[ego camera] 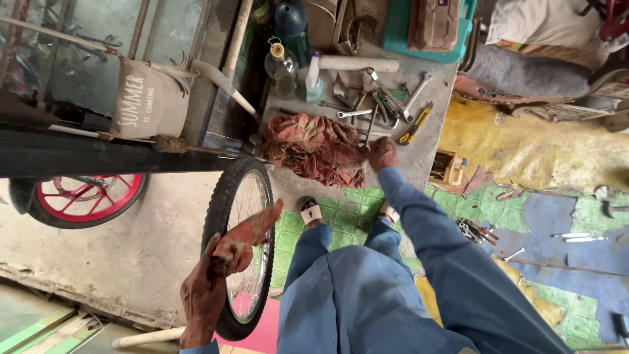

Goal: The person uses a yellow tire lever to pry the tire bead away from the rim on a bicycle wheel. They rotate the wheel and repeat the prying action around the circumference. Finally, they wipe the tire and rim with a cloth.

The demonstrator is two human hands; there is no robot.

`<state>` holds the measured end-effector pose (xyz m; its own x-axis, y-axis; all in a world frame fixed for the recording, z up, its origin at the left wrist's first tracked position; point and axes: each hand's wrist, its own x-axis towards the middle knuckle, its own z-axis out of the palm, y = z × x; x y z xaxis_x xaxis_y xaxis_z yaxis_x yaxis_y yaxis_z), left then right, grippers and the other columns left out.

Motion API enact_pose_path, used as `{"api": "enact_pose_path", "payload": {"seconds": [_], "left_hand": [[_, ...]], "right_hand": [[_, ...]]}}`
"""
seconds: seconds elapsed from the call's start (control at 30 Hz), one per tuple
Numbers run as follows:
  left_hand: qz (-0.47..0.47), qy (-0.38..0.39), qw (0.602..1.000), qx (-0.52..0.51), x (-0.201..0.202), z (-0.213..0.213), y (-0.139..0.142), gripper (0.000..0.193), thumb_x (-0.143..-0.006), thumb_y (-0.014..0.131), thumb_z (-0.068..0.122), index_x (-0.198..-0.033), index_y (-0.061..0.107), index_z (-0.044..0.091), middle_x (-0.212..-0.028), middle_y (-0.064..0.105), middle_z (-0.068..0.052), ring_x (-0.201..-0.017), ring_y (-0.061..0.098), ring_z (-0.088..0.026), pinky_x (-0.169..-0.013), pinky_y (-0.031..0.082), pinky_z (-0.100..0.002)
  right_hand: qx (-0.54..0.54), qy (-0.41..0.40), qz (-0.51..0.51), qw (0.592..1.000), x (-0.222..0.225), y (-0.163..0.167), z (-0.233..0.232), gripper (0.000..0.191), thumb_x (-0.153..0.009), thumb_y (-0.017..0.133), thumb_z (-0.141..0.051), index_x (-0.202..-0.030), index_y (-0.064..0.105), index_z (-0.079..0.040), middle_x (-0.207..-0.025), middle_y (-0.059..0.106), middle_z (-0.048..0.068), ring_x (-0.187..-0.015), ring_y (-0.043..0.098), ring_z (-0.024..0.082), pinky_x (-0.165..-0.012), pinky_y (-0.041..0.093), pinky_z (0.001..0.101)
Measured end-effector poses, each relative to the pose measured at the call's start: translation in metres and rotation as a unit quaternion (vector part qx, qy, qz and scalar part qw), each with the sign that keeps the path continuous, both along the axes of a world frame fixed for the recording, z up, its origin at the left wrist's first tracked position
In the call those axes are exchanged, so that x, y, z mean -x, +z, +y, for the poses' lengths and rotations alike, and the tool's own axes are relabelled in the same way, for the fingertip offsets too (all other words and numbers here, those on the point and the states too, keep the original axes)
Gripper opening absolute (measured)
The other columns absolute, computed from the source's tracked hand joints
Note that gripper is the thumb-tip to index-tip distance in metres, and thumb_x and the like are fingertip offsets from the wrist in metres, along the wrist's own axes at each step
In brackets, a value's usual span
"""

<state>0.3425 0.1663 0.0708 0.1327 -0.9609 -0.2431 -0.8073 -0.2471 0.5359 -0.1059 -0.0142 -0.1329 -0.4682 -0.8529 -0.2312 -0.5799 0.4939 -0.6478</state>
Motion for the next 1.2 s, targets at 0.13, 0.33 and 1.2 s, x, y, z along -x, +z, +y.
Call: {"api": "enact_pose_path", "payload": {"seconds": [0.13, 0.33, 1.2], "left_hand": [[0.002, 0.016, 1.0, 0.025, 0.002, 0.007, 0.013, 0.07, -0.086, 0.062, 0.001, -0.149, 0.056, 0.031, -0.093, 0.071, -0.025, -0.082, 0.073, -0.037, -0.071, 0.056, -0.046], [-0.021, 0.084, 0.996, -0.004, -0.014, 0.026, 0.018, 0.07, -0.087, 0.062, 0.002, -0.15, 0.055, 0.032, -0.086, 0.07, -0.024, -0.068, 0.069, -0.032, -0.067, 0.054, -0.044], [0.048, 0.05, 0.997, 0.043, -0.06, 0.018, -0.013, 0.066, -0.09, 0.059, 0.001, -0.151, 0.057, 0.027, -0.09, 0.07, -0.021, -0.077, 0.07, -0.024, -0.074, 0.053, -0.038]], "right_hand": [[-0.096, 0.032, 0.085, 0.991, 0.014, -0.006, -0.017, 0.034, -0.096, 0.069, -0.04, -0.106, 0.067, -0.007, -0.101, 0.069, 0.028, -0.092, 0.064, 0.051, -0.075, 0.052, 0.059], [-0.069, 0.042, 0.12, 0.989, -0.011, 0.013, -0.034, 0.044, -0.098, 0.064, -0.033, -0.136, 0.058, -0.012, -0.108, 0.072, 0.023, -0.099, 0.068, 0.047, -0.083, 0.051, 0.0617], [0.261, 0.364, 0.016, 0.894, -0.076, 0.078, 0.039, 0.053, -0.095, 0.068, -0.017, -0.147, 0.058, -0.013, -0.135, 0.06, 0.02, -0.115, 0.066, 0.038, -0.092, 0.06, 0.0479]]}}
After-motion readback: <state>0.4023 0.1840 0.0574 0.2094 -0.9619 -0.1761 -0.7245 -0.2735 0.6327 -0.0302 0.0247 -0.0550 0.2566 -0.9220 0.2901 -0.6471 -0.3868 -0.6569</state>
